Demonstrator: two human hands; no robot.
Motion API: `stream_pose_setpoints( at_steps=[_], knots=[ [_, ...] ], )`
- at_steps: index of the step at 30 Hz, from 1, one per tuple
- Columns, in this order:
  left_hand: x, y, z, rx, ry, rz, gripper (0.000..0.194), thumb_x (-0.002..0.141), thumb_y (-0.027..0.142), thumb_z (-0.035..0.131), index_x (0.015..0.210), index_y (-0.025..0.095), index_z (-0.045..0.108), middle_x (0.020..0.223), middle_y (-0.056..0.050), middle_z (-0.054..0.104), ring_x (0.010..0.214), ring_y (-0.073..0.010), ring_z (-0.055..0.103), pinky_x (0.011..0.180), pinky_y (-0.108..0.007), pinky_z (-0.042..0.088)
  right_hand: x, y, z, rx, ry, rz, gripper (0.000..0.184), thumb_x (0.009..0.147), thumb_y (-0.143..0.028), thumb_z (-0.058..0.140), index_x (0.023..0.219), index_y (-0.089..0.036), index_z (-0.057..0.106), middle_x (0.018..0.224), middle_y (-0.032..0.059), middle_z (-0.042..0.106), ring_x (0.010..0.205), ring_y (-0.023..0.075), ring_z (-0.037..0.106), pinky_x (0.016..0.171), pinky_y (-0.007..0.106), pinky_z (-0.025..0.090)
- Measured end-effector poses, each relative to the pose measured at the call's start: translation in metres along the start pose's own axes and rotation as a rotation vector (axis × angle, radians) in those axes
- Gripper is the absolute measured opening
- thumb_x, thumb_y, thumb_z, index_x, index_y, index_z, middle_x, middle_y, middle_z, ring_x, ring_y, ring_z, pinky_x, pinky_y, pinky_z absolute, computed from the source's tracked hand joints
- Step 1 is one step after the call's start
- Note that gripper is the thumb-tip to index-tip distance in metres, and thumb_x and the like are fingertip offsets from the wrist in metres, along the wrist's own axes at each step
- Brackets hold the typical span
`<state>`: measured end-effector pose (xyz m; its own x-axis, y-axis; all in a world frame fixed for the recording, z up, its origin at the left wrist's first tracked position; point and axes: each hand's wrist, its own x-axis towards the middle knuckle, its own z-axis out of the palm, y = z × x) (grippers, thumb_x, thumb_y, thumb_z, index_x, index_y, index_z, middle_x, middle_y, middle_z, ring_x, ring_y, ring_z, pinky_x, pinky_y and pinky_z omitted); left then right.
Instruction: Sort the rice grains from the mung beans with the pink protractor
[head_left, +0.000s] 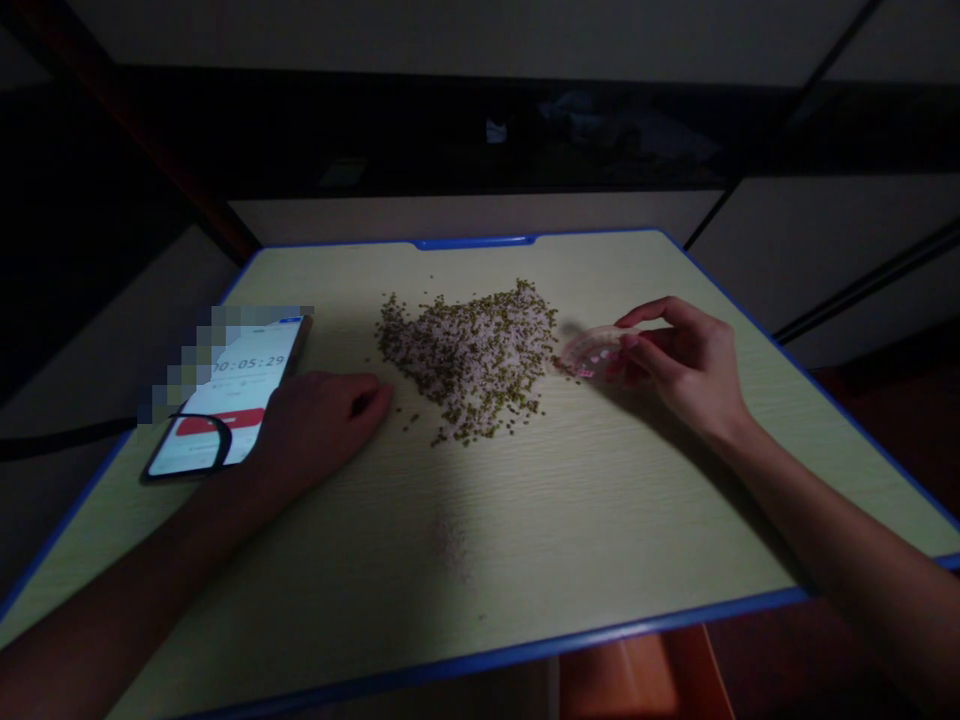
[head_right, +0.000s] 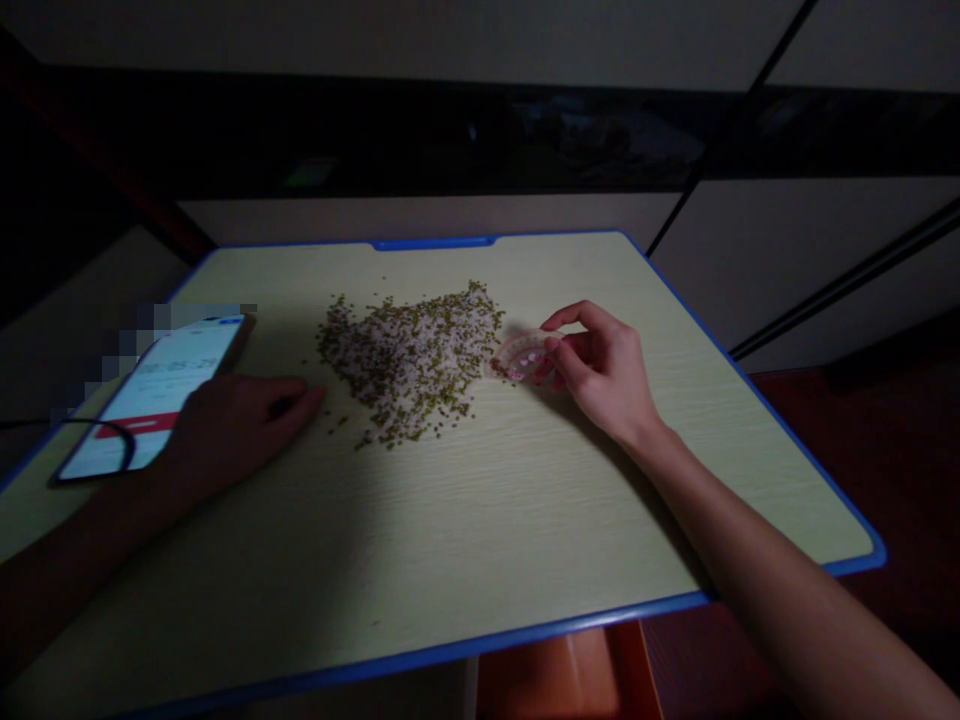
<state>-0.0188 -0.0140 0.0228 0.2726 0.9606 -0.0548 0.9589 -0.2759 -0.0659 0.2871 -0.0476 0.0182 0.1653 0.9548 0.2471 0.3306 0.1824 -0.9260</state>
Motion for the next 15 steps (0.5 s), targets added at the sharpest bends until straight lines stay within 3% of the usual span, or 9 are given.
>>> stream_pose_setpoints(
  at_steps=[15],
  knots=[
    [-0.0004, 0.0008, -0.0012, 0.007, -0.009, 0.006, 0.045, 0.083, 0.044, 0.025, 0.067, 0.02, 0.06, 0.064, -0.004, 0.058, 0.063, -0.019, 0.052, 0.056, -0.028, 0.029, 0.0004, 0.002, 0.0027, -0.021, -0.064, -0.002, 0.014, 0.076, -0.027, 0.061, 0.084, -0.018, 0.052, 0.054, -0.0016, 0.058, 0.04, 0.0092, 0.05, 0.038, 0.021, 0.037]
  ],
)
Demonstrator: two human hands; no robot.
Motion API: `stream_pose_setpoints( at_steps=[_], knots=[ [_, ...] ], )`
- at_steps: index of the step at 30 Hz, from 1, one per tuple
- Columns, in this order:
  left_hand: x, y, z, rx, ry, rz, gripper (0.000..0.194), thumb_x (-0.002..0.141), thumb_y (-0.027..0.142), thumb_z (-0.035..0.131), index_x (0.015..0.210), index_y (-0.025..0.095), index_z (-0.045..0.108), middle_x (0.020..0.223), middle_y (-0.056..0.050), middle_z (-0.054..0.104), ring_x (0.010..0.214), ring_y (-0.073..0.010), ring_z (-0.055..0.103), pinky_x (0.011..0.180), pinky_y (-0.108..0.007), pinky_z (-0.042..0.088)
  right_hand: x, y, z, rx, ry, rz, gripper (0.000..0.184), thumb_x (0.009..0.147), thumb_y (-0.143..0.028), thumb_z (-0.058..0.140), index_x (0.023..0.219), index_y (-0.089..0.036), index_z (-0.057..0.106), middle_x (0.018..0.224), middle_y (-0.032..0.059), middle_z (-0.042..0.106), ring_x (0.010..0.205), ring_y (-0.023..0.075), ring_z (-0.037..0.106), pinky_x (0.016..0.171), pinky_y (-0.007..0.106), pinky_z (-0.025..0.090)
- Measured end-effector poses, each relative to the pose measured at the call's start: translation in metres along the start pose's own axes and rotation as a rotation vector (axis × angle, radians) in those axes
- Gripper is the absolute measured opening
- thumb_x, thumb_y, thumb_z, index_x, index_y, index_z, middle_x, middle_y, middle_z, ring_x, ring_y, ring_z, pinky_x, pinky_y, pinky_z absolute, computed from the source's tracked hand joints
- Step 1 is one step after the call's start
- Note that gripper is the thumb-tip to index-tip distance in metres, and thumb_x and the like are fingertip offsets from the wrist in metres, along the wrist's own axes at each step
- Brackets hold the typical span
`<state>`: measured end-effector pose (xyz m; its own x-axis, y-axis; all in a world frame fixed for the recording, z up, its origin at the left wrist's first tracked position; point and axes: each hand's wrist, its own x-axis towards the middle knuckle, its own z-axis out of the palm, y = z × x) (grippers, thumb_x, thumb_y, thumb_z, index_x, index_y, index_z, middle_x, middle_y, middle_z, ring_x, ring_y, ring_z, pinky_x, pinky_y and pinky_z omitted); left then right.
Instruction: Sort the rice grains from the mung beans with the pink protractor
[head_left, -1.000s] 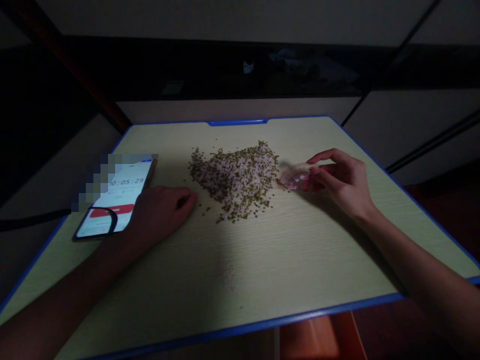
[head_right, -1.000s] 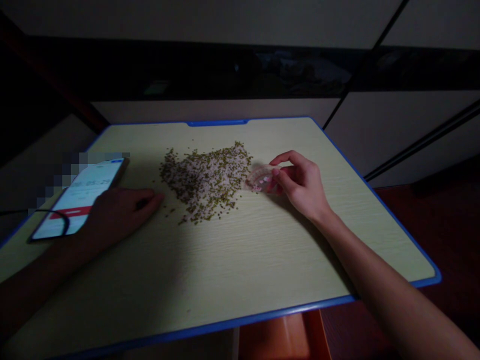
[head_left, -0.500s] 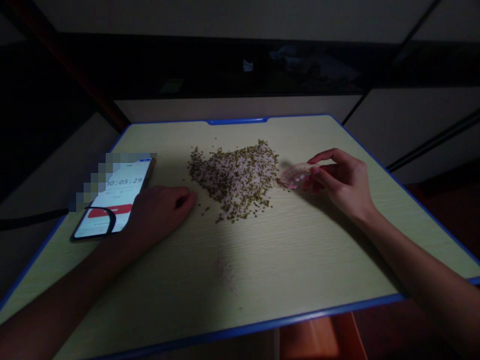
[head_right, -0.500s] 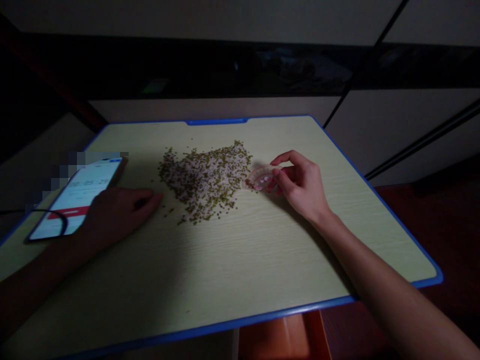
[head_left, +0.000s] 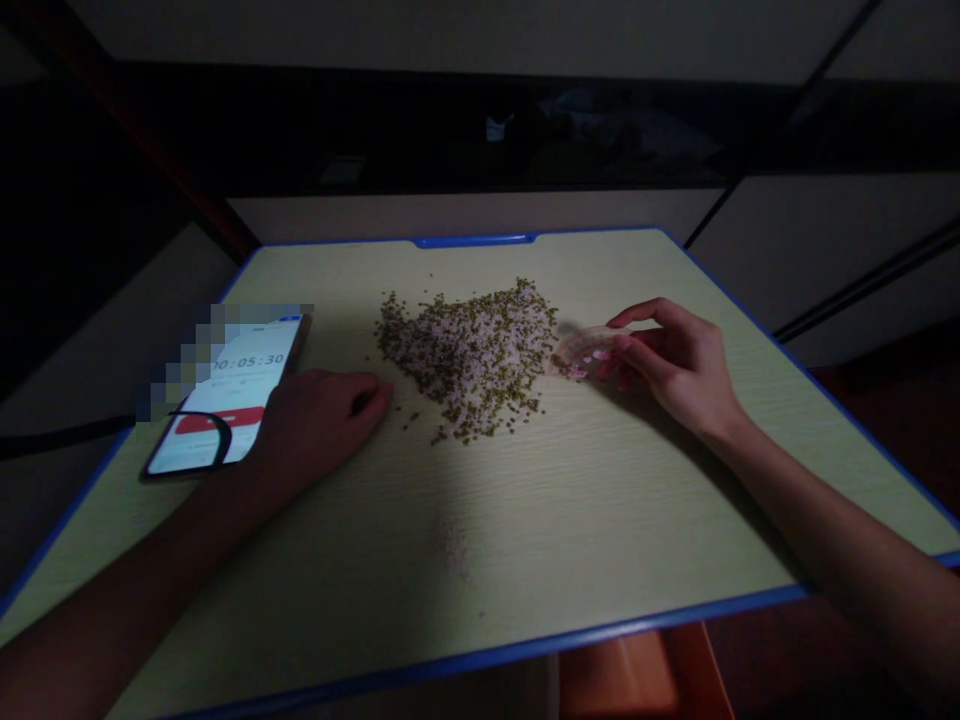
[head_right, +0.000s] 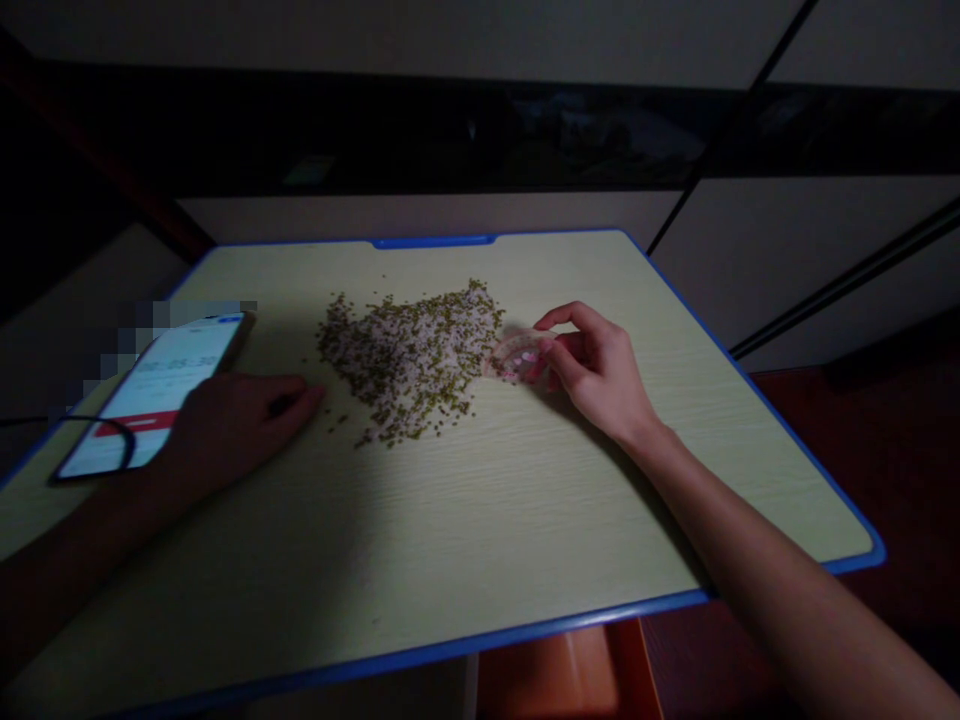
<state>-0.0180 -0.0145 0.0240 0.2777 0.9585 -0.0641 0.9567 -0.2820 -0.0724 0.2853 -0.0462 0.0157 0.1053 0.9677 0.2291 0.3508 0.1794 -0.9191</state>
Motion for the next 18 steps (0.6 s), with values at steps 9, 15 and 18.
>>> stream_pose_setpoints(
  at_steps=[9, 15, 18],
  knots=[
    [0.0001, -0.001, -0.0003, 0.03, 0.002, -0.007, 0.046, 0.084, 0.044, 0.024, 0.067, 0.02, 0.06, 0.065, -0.005, 0.059, 0.064, -0.0199, 0.053, 0.056, -0.028, 0.03, -0.0009, 0.0001, 0.0006, 0.03, -0.08, -0.014, 0.014, 0.077, -0.026, 0.06, 0.086, -0.018, 0.052, 0.055, -0.0011, 0.06, 0.04, 0.0073, 0.046, 0.038, 0.021, 0.035],
    [-0.0003, -0.0008, 0.0004, 0.02, 0.005, -0.012, 0.046, 0.083, 0.044, 0.025, 0.068, 0.02, 0.061, 0.066, -0.005, 0.06, 0.065, -0.0202, 0.054, 0.056, -0.028, 0.03, -0.0006, 0.0012, 0.0011, 0.0, -0.057, -0.028, 0.015, 0.078, -0.027, 0.06, 0.087, -0.019, 0.052, 0.054, -0.0018, 0.058, 0.04, 0.0081, 0.047, 0.038, 0.022, 0.034],
    [-0.0002, -0.0001, 0.0, 0.026, -0.001, -0.017, 0.047, 0.083, 0.045, 0.025, 0.068, 0.02, 0.061, 0.065, -0.005, 0.059, 0.064, -0.0204, 0.054, 0.056, -0.029, 0.029, 0.0, 0.0029, 0.0013, -0.01, -0.067, -0.04, 0.015, 0.079, -0.028, 0.059, 0.087, -0.019, 0.052, 0.055, -0.0015, 0.058, 0.041, 0.0085, 0.047, 0.039, 0.022, 0.035]
  ],
)
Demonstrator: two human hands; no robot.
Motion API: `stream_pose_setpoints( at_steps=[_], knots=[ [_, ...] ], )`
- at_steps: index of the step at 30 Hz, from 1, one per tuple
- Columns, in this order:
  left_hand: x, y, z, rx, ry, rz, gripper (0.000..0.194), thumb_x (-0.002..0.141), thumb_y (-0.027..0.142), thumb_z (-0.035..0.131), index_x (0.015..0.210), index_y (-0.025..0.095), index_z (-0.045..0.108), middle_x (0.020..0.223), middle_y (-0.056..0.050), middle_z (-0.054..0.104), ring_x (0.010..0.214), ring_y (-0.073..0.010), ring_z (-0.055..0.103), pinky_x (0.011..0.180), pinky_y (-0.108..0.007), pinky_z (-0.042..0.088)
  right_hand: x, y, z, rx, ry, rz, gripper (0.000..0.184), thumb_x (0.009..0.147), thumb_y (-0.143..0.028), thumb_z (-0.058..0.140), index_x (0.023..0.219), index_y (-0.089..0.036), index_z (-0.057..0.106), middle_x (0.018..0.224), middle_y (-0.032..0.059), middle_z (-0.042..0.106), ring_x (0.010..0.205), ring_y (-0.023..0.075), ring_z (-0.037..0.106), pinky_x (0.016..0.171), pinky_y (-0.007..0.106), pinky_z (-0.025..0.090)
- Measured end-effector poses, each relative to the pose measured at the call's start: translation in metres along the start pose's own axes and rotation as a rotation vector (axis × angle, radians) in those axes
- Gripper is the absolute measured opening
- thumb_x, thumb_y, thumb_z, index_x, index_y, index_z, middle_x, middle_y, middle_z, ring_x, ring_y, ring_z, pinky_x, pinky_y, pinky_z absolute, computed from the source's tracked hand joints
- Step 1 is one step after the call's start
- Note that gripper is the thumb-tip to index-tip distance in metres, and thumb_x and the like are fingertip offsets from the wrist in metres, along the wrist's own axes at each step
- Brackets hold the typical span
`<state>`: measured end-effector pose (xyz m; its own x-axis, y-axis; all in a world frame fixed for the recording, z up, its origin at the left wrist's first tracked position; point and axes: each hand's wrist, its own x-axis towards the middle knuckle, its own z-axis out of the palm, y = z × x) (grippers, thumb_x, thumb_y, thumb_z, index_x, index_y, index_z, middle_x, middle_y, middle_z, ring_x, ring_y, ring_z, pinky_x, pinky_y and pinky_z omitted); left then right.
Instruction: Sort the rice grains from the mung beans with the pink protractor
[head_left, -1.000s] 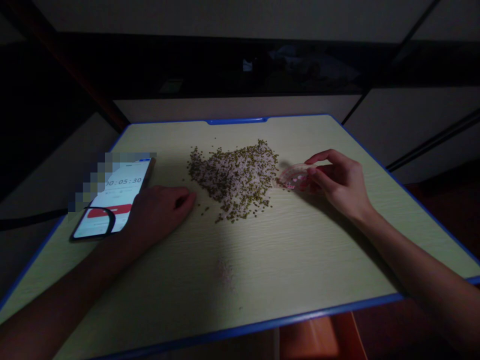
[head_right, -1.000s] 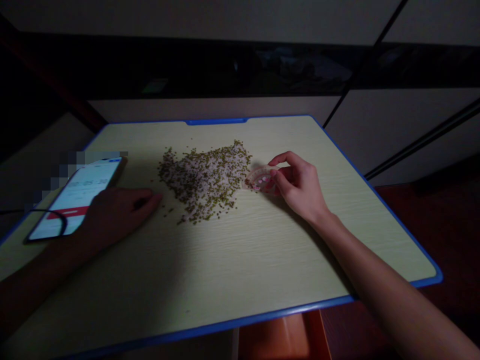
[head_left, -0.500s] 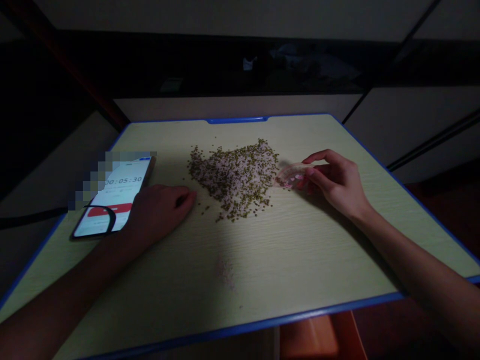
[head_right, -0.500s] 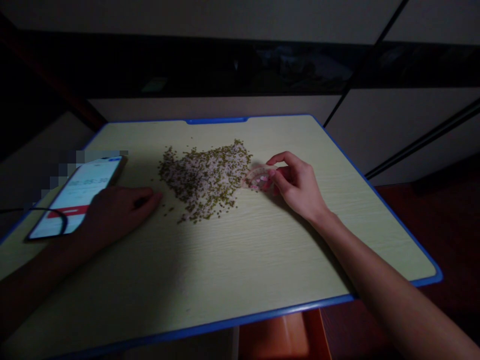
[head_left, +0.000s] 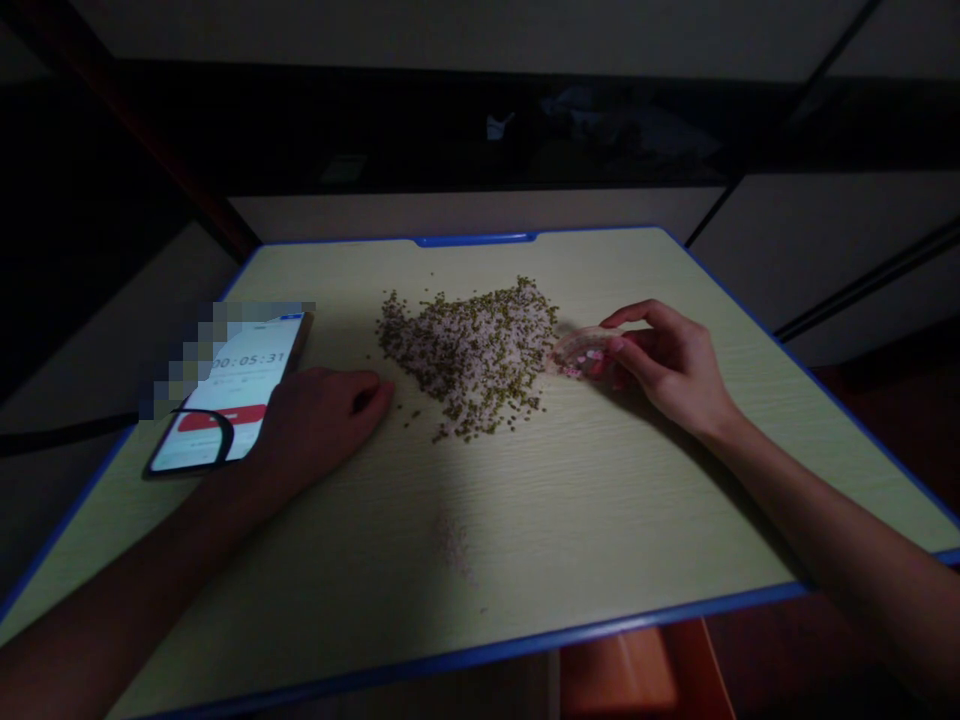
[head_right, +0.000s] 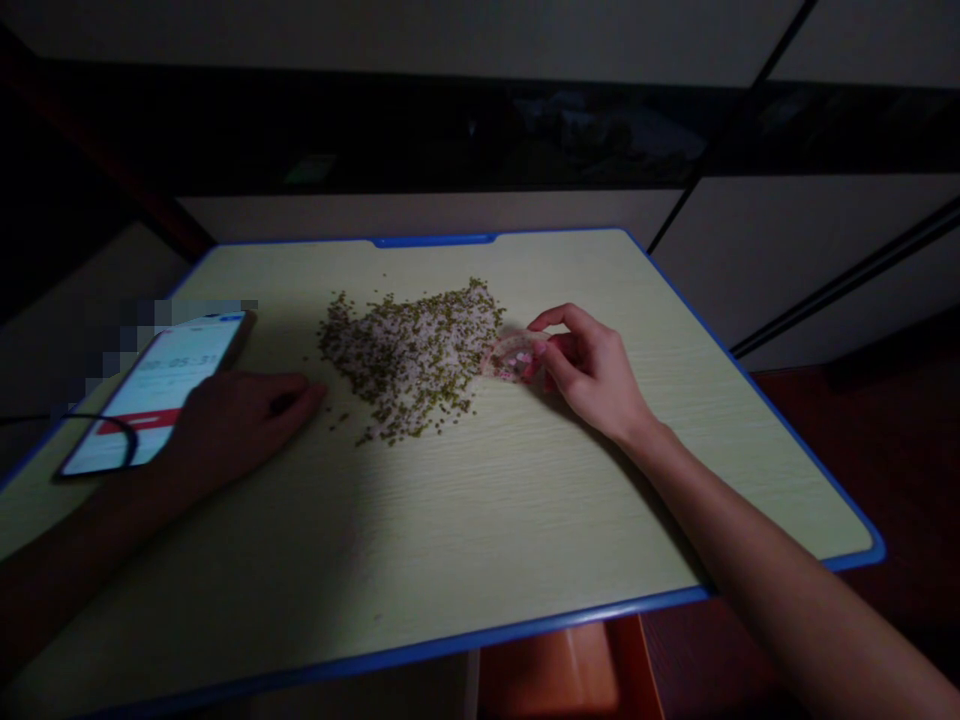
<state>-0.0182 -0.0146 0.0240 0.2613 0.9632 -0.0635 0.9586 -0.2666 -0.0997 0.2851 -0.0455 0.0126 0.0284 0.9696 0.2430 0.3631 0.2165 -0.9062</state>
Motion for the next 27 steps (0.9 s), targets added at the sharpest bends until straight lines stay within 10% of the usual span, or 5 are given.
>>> stream_pose_setpoints(
  at_steps=[27],
  knots=[
    [-0.0001, 0.0003, -0.0018, -0.019, -0.007, 0.007, 0.046, 0.083, 0.044, 0.025, 0.067, 0.019, 0.059, 0.064, -0.005, 0.058, 0.062, -0.0194, 0.052, 0.055, -0.028, 0.029, -0.0008, -0.0016, -0.002, 0.039, 0.005, -0.013, 0.016, 0.078, -0.03, 0.061, 0.086, -0.019, 0.052, 0.056, -0.0007, 0.059, 0.042, 0.0088, 0.047, 0.04, 0.022, 0.035]
  ],
)
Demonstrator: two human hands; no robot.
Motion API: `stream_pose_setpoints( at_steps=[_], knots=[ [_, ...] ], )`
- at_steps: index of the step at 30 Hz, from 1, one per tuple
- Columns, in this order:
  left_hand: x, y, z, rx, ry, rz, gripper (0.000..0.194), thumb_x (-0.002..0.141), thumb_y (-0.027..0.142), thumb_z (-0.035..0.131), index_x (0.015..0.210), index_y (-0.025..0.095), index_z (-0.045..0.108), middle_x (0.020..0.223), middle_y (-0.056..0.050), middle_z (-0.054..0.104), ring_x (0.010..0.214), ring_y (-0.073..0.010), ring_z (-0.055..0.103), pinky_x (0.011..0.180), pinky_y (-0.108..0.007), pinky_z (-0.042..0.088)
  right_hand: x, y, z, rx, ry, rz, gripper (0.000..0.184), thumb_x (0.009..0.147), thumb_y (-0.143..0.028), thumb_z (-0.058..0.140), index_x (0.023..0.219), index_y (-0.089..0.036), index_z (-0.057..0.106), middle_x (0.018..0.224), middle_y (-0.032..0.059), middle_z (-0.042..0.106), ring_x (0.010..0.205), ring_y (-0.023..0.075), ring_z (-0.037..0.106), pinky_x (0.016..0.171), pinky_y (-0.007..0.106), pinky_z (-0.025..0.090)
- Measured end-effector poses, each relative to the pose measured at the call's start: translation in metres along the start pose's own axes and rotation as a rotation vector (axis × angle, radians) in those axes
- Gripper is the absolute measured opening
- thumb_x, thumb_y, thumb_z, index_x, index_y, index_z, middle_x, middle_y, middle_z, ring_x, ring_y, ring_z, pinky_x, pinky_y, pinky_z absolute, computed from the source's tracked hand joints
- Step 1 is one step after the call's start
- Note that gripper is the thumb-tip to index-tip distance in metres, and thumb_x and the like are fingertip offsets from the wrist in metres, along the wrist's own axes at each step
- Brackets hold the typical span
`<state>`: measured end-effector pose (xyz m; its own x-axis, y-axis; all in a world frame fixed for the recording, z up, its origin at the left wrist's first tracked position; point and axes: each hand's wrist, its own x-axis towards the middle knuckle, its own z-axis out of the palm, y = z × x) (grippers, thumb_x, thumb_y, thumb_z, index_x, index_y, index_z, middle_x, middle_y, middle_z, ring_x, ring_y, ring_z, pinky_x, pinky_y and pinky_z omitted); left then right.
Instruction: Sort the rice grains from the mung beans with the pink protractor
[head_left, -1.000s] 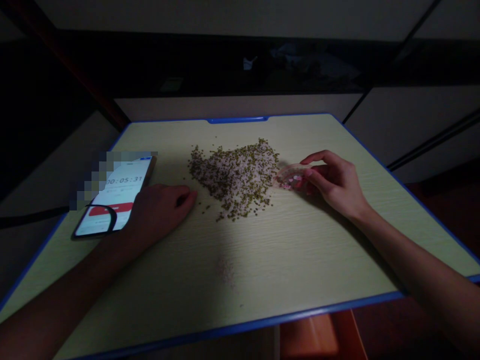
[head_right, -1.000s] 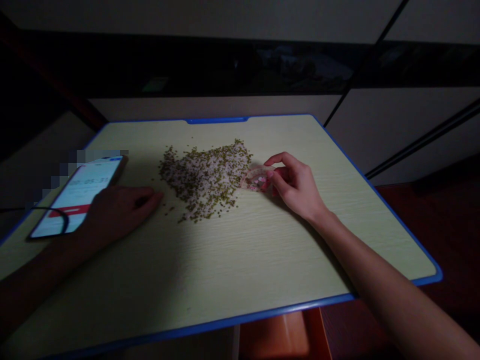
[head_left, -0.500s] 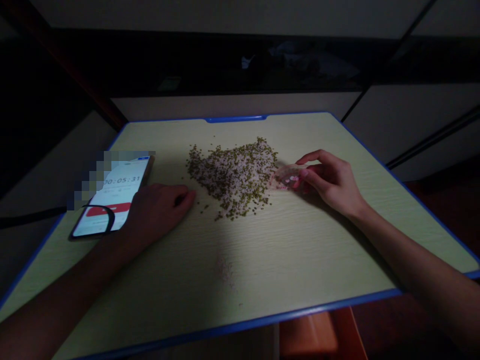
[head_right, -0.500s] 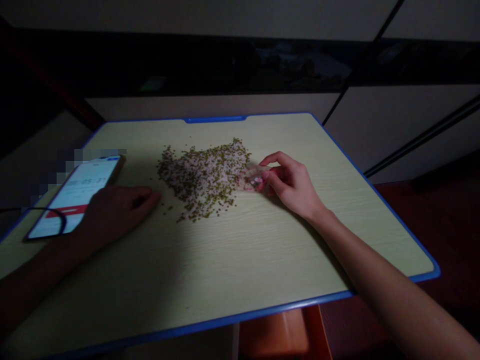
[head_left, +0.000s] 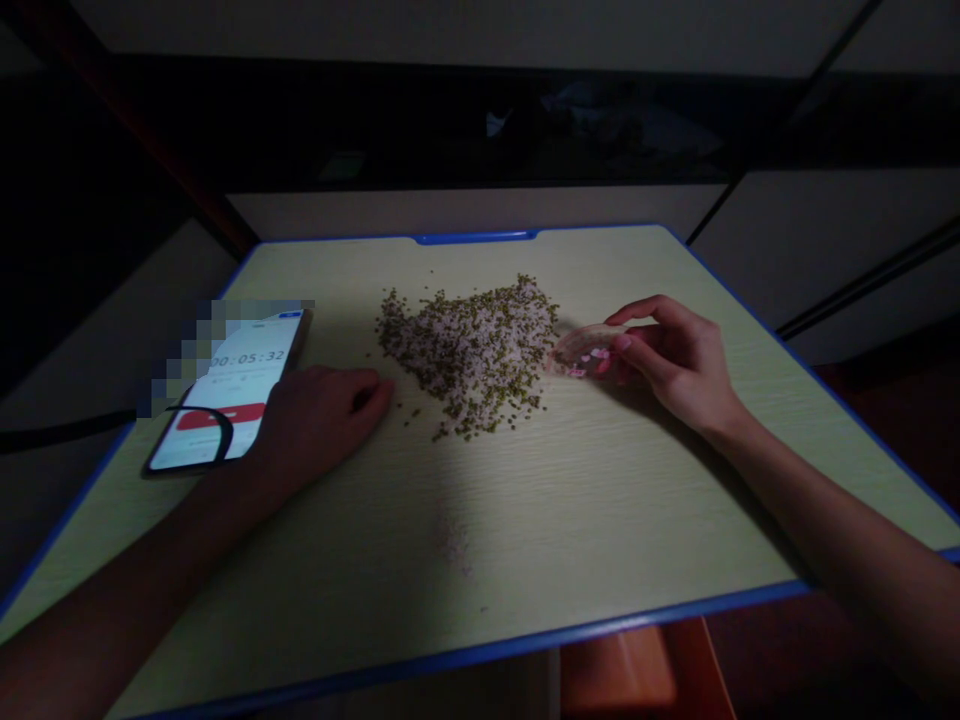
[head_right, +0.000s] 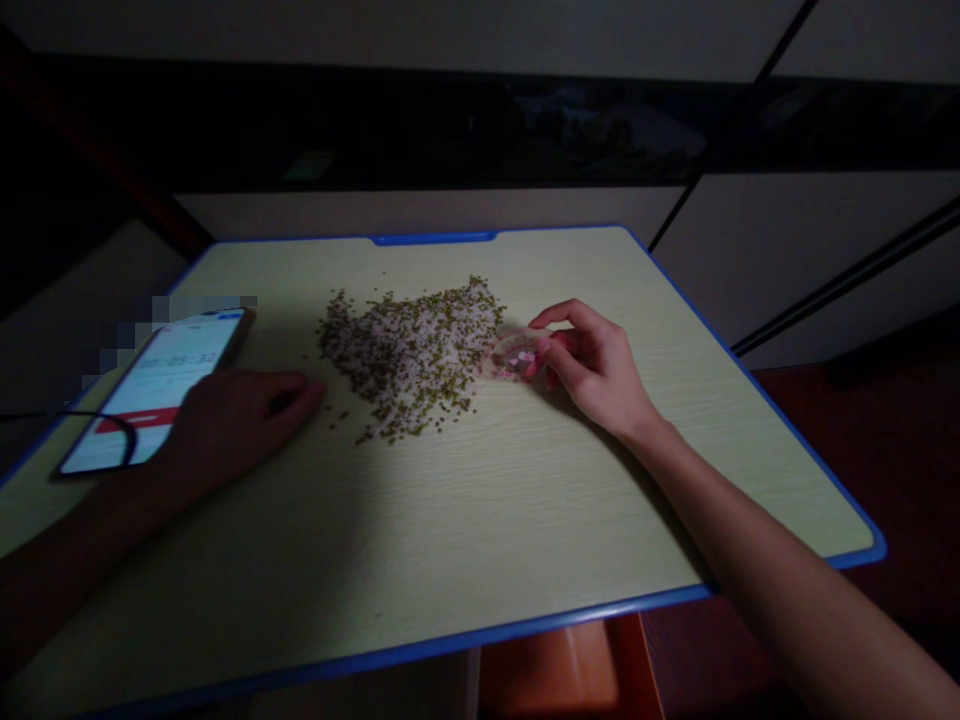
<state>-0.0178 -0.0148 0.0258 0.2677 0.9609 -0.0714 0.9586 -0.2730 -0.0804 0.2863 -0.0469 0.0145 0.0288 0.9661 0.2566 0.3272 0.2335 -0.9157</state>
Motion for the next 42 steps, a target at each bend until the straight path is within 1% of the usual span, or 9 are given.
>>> stream_pose_setpoints(
  at_steps=[4, 8, 10, 14, 20, 24, 31, 37, 42],
  knots=[
    [0.0, 0.0, 0.001, -0.01, 0.008, 0.007, 0.045, 0.083, 0.044, 0.025, 0.067, 0.02, 0.059, 0.063, -0.004, 0.057, 0.062, -0.0192, 0.051, 0.055, -0.028, 0.028, 0.0, 0.004, -0.004, -0.091, -0.044, -0.011, 0.02, 0.08, -0.031, 0.059, 0.093, -0.017, 0.053, 0.06, 0.0002, 0.06, 0.047, 0.0098, 0.051, 0.043, 0.022, 0.037],
    [0.0, -0.002, 0.003, -0.029, 0.02, 0.005, 0.044, 0.083, 0.044, 0.026, 0.063, 0.019, 0.057, 0.059, -0.003, 0.053, 0.058, -0.0176, 0.048, 0.054, -0.027, 0.026, -0.003, 0.008, -0.007, -0.295, -0.069, -0.048, 0.017, 0.079, -0.03, 0.059, 0.084, -0.014, 0.058, 0.057, 0.0007, 0.058, 0.048, 0.0099, 0.05, 0.044, 0.022, 0.035],
    [0.0, -0.002, 0.003, -0.027, 0.032, 0.014, 0.044, 0.083, 0.043, 0.026, 0.063, 0.019, 0.057, 0.059, -0.003, 0.053, 0.059, -0.0176, 0.048, 0.055, -0.027, 0.026, -0.006, 0.008, -0.008, -0.334, -0.093, -0.062, 0.017, 0.079, -0.03, 0.058, 0.083, -0.014, 0.058, 0.056, 0.0009, 0.058, 0.048, 0.0102, 0.049, 0.044, 0.022, 0.035],
    [0.001, -0.002, 0.004, -0.02, 0.031, 0.02, 0.044, 0.083, 0.043, 0.026, 0.065, 0.019, 0.058, 0.061, -0.003, 0.054, 0.06, -0.018, 0.049, 0.055, -0.027, 0.025, -0.01, 0.009, -0.009, -0.333, -0.115, -0.058, 0.017, 0.08, -0.03, 0.057, 0.085, -0.013, 0.058, 0.054, 0.0009, 0.058, 0.044, 0.0098, 0.047, 0.043, 0.022, 0.035],
    [0.001, -0.002, 0.005, -0.023, 0.026, 0.01, 0.043, 0.083, 0.044, 0.026, 0.065, 0.02, 0.057, 0.062, -0.004, 0.054, 0.061, -0.0189, 0.05, 0.056, -0.027, 0.026, -0.011, 0.01, -0.011, -0.26, -0.128, -0.023, 0.019, 0.08, -0.031, 0.056, 0.085, -0.013, 0.057, 0.054, 0.0016, 0.058, 0.045, 0.0104, 0.048, 0.042, 0.022, 0.034],
    [0.0, -0.003, 0.005, -0.032, 0.03, 0.01, 0.043, 0.083, 0.043, 0.026, 0.063, 0.02, 0.055, 0.062, -0.003, 0.054, 0.061, -0.0184, 0.05, 0.056, -0.027, 0.027, -0.01, 0.01, -0.01, -0.238, -0.121, -0.023, 0.017, 0.08, -0.03, 0.056, 0.085, -0.013, 0.056, 0.054, 0.0012, 0.058, 0.045, 0.0101, 0.048, 0.043, 0.022, 0.034],
    [0.001, -0.003, 0.006, -0.032, 0.037, 0.011, 0.043, 0.082, 0.044, 0.026, 0.063, 0.02, 0.056, 0.061, -0.003, 0.054, 0.06, -0.0185, 0.049, 0.055, -0.027, 0.026, -0.009, 0.009, -0.005, -0.225, -0.169, -0.02, 0.018, 0.08, -0.03, 0.057, 0.086, -0.013, 0.056, 0.054, 0.0006, 0.057, 0.044, 0.0092, 0.046, 0.041, 0.022, 0.034],
    [0.002, -0.002, 0.006, -0.031, 0.043, 0.004, 0.043, 0.082, 0.043, 0.027, 0.061, 0.02, 0.056, 0.058, -0.003, 0.053, 0.058, -0.0181, 0.049, 0.054, -0.027, 0.025, -0.012, 0.005, 0.002, -0.175, -0.233, -0.011, 0.015, 0.081, -0.027, 0.055, 0.085, -0.013, 0.055, 0.051, -0.0017, 0.053, 0.042, 0.0075, 0.043, 0.039, 0.02, 0.032],
    [0.002, -0.002, 0.006, -0.027, 0.053, 0.021, 0.044, 0.083, 0.042, 0.026, 0.064, 0.02, 0.06, 0.063, -0.004, 0.057, 0.062, -0.0189, 0.05, 0.054, -0.028, 0.026, -0.02, 0.001, 0.006, -0.119, -0.314, -0.028, 0.012, 0.081, -0.025, 0.056, 0.083, -0.013, 0.054, 0.052, -0.0026, 0.053, 0.041, 0.0061, 0.042, 0.038, 0.018, 0.032]
  ],
)
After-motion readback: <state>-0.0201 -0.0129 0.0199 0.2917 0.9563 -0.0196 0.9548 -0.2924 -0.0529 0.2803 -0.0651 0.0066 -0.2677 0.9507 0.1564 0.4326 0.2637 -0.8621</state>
